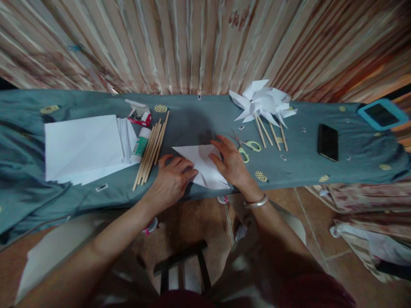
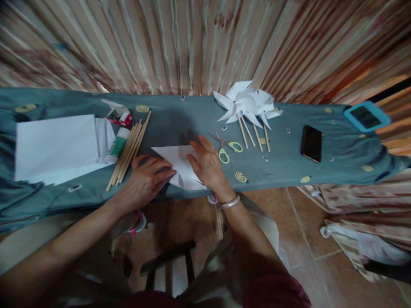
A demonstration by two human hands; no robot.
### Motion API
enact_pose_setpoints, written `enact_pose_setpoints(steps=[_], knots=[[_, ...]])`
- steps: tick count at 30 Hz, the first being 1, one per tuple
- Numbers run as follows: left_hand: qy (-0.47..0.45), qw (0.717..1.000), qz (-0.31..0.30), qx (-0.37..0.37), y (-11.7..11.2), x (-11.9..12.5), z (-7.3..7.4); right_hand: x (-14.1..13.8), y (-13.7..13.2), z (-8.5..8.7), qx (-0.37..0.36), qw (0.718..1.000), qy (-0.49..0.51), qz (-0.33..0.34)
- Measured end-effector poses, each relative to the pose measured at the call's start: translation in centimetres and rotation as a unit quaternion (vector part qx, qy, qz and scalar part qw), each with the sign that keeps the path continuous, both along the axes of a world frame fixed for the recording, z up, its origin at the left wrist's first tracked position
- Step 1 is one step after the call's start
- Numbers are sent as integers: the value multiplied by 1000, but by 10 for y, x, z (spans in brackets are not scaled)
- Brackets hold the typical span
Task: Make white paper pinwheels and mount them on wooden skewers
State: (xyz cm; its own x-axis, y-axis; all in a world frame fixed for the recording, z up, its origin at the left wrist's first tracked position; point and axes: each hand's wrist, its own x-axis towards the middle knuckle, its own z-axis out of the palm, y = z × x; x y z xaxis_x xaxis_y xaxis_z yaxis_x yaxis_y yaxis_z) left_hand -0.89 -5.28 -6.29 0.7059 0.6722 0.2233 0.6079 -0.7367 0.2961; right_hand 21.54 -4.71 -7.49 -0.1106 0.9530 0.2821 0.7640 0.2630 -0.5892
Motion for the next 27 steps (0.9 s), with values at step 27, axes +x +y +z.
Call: enact_pose_setpoints(steps=[27], knots=[[0, 1000, -7, 10, 2, 1, 1, -15, 15, 5, -19, 992, -120, 28]])
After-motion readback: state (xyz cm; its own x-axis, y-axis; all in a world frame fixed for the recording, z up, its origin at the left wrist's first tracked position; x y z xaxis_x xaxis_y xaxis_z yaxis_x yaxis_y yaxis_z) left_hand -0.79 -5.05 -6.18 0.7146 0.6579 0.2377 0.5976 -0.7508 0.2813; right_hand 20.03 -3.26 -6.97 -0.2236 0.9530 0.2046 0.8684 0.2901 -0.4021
